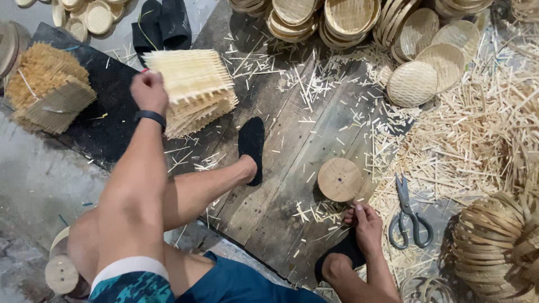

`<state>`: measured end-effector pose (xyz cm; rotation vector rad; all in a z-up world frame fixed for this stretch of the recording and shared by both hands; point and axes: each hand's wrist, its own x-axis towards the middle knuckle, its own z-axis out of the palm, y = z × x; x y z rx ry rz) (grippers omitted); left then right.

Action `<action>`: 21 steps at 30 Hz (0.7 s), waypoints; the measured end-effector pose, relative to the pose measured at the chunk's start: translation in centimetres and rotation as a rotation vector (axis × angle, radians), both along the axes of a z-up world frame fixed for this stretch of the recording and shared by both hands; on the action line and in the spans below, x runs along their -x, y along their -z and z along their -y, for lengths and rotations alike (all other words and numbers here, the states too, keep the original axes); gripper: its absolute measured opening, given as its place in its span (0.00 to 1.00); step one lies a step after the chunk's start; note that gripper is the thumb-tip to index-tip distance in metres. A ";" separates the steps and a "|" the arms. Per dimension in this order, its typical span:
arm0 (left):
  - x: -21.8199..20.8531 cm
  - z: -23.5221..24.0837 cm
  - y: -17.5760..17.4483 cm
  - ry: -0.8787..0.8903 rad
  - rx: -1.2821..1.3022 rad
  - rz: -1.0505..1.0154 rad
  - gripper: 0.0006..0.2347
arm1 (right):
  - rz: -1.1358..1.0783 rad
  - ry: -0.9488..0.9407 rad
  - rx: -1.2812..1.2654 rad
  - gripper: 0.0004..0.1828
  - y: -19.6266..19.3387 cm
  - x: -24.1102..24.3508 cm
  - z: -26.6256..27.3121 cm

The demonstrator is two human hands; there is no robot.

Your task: The person weaves bamboo strips into small round baskets using a wooden template. They place a woven square over the template, wrap a bamboo ring around the edge, and trim excess material with shears. The process is repeated multiple times, stacking finished baskets nearby.

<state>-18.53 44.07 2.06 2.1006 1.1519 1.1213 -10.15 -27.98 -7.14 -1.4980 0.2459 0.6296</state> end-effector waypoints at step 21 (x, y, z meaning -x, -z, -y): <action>-9.0 42.1 12.6 0.694 1.053 -0.093 0.16 | -0.036 0.071 0.018 0.15 -2.7 -4.8 -2.4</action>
